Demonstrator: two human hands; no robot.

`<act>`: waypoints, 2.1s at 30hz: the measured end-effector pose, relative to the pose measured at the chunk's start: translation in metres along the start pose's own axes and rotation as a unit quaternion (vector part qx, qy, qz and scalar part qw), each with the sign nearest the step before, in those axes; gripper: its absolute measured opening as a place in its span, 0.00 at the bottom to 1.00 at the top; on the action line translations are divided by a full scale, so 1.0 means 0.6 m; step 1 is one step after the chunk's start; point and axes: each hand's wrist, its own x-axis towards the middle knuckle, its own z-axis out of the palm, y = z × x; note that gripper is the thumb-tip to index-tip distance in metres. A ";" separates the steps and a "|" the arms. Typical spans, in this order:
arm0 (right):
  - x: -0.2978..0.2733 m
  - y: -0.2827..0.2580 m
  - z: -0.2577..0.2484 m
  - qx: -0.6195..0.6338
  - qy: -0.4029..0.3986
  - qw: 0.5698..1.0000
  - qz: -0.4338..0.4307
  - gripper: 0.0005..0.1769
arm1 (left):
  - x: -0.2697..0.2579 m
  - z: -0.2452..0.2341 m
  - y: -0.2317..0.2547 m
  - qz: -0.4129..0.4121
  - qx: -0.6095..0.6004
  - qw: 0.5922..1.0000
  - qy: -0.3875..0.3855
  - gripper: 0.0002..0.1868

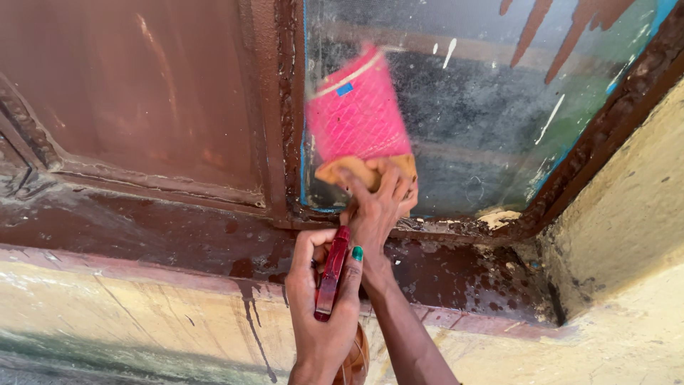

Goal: The person cleans a window pane by holding a spray bottle and wiping the glass surface with a cloth.

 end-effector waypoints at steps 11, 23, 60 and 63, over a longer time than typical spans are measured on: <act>0.009 -0.058 -0.010 0.013 -0.042 0.998 0.052 0.30 | 0.002 -0.016 -0.006 0.007 -0.014 1.000 -0.002 0.13; -0.031 -0.060 0.010 0.011 -0.102 0.994 0.036 0.22 | 0.011 -0.033 -0.010 0.032 0.017 0.999 0.008 0.13; 0.016 0.010 -0.046 -0.055 -0.050 0.997 -0.026 0.29 | 0.003 0.004 -0.012 -0.039 0.000 0.998 -0.039 0.12; -0.014 0.007 -0.052 -0.062 -0.073 0.995 -0.025 0.30 | 0.000 0.010 -0.011 0.000 -0.003 0.999 -0.040 0.13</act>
